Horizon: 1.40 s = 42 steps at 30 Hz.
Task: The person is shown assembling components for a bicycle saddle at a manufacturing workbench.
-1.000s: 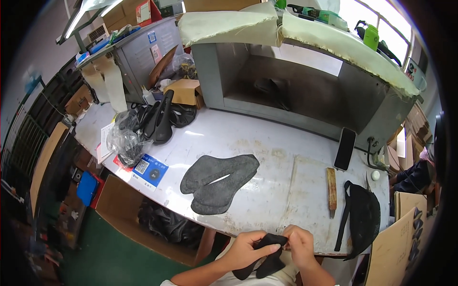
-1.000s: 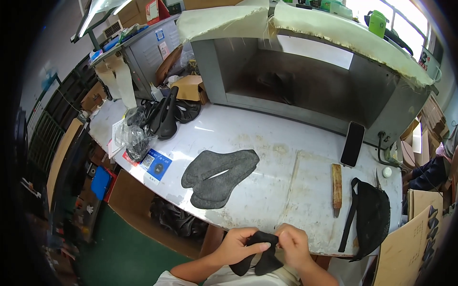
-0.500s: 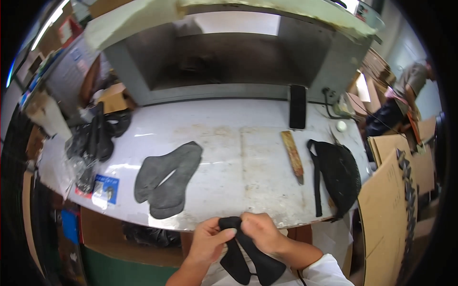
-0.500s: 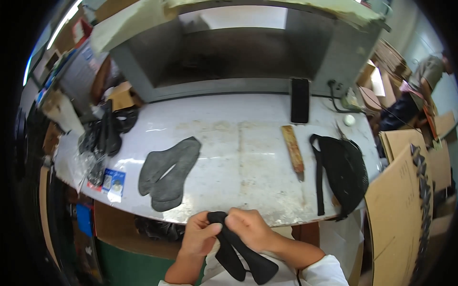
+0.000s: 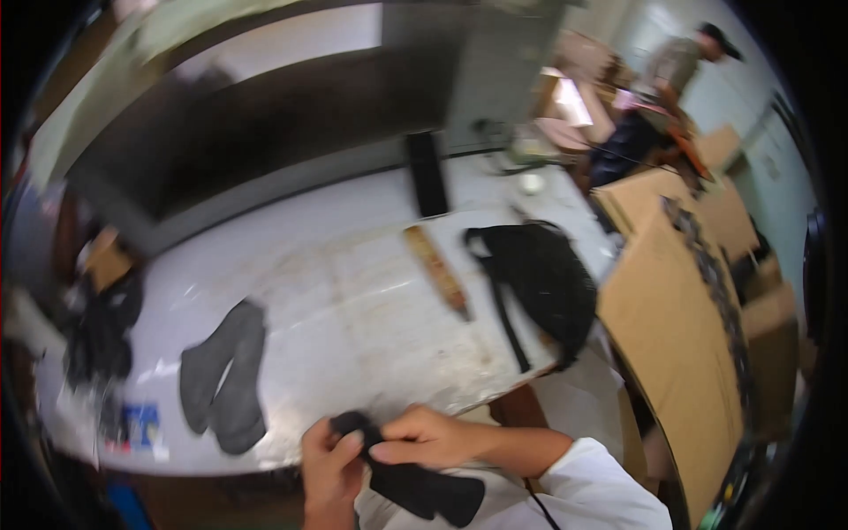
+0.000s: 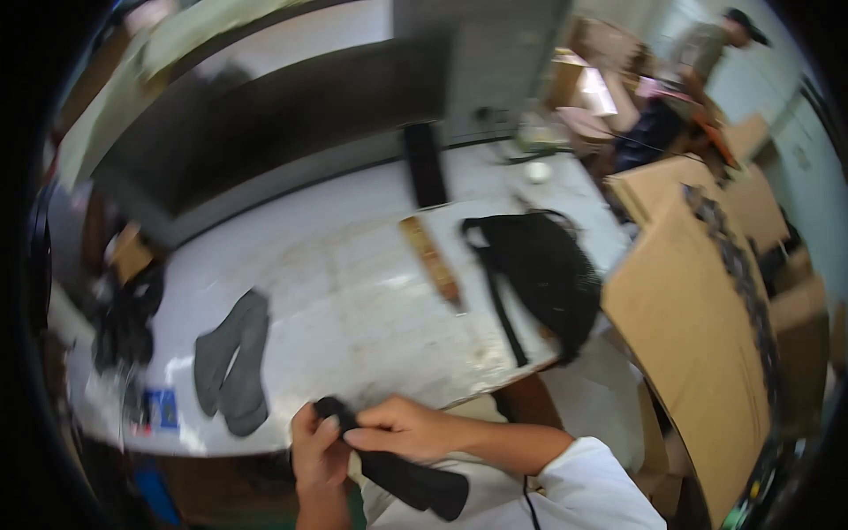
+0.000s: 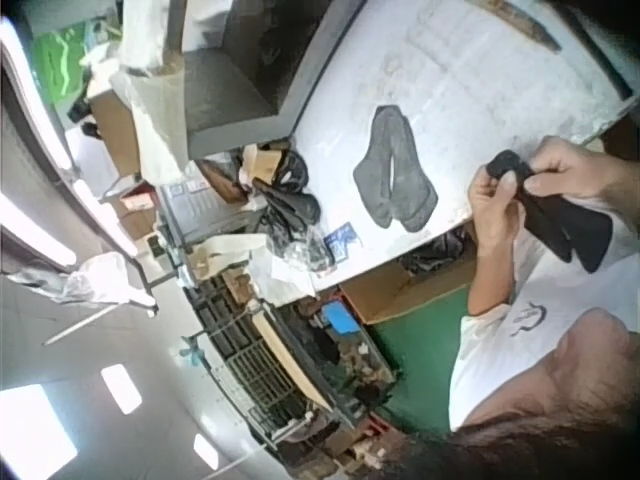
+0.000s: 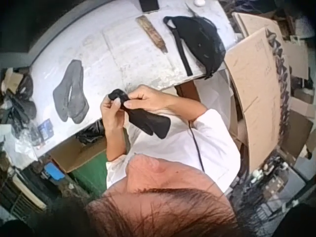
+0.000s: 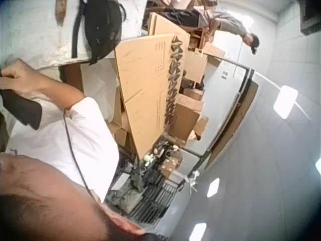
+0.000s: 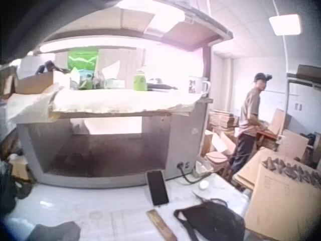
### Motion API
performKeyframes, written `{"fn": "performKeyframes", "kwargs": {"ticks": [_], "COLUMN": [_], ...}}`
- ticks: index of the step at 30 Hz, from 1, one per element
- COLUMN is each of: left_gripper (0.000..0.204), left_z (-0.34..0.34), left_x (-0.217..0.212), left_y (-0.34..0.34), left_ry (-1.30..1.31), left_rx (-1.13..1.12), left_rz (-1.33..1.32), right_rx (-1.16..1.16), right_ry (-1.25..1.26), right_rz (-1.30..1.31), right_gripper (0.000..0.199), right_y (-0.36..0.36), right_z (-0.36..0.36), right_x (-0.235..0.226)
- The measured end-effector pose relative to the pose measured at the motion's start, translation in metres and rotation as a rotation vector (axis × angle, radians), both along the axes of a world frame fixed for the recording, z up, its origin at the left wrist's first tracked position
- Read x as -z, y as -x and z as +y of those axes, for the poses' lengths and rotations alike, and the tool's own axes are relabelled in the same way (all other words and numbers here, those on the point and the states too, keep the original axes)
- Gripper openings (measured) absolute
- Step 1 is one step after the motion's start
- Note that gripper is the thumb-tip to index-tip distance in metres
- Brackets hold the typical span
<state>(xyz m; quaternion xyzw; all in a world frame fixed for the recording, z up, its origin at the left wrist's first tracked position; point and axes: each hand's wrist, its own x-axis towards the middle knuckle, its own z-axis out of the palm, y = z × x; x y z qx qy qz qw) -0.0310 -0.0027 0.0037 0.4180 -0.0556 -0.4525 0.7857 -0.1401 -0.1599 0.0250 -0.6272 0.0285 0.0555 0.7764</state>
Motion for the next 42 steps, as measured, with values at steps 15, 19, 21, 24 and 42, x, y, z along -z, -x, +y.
{"fn": "performKeyframes", "kwargs": {"ticks": [15, 19, 21, 24, 42], "left_gripper": [0.051, 0.059, 0.057, 0.039, 0.019], "left_z": [0.01, 0.009, 0.011, 0.003, 0.031], "left_x": [-0.011, -0.019, -0.026, -0.043, -0.021], "left_y": [-0.001, -0.002, -0.003, 0.004, -0.019], "left_ry": [-0.299, -0.383, -0.351, -0.198, 0.142], "left_rx": [0.032, -0.066, -0.107, -0.14, 0.094], "left_rz": [-0.162, -0.18, -0.144, -0.07, -0.044], "right_rx": [-0.259, -0.132, -0.255, -0.271, -0.178], "right_ry": [-0.271, -0.231, -0.106, -0.064, -0.311], "right_rz": [-0.086, -0.107, -0.243, -0.024, -0.077], "right_gripper": [0.041, 0.043, 0.044, 0.04, 0.037], "right_y": [0.018, 0.021, 0.012, 0.011, 0.001], "right_z": [0.006, 0.006, 0.005, -0.005, 0.01], "right_x": [0.004, 0.008, 0.021, -0.009, 0.05]}}
